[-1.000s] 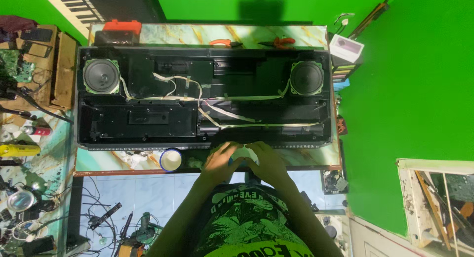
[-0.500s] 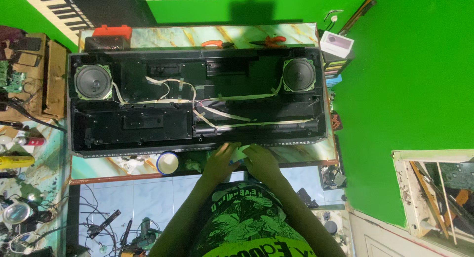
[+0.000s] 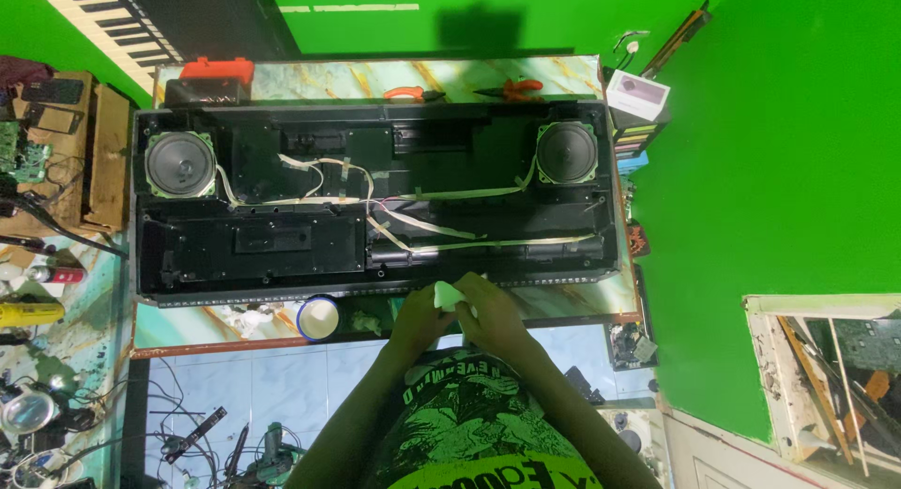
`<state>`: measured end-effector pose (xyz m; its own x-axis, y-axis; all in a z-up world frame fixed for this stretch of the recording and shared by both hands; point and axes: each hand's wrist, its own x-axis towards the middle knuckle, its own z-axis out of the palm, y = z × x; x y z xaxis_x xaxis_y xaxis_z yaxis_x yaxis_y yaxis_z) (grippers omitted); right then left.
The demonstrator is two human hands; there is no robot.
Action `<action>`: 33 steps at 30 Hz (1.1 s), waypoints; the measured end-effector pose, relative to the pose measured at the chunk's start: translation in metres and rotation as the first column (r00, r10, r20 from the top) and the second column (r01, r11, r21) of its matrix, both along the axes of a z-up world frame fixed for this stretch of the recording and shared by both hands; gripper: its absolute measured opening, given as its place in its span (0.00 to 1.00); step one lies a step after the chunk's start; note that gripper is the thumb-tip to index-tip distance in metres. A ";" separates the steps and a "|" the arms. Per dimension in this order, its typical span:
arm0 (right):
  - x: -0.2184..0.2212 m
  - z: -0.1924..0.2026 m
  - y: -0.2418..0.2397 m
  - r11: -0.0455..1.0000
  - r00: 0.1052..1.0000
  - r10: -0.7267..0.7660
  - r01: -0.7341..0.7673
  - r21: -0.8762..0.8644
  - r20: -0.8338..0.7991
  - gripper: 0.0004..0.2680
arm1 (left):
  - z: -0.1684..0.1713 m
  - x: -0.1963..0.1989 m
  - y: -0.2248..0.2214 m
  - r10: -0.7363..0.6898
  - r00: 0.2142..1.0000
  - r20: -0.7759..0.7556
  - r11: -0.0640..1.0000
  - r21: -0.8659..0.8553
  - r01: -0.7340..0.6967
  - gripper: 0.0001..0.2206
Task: The person wipes the internal components of a disassembled electronic keyboard with a cloth and then reattaches a small circular speaker to the chassis by hand.
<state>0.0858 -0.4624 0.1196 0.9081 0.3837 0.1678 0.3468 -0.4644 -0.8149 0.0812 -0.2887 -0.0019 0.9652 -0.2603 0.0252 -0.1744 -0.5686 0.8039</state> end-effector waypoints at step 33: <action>0.026 -0.036 -0.007 0.860 0.951 -0.285 0.199 0.469 0.118 0.07 | 0.030 0.023 0.024 -0.077 0.975 0.208 0.930 -0.338 0.145 0.29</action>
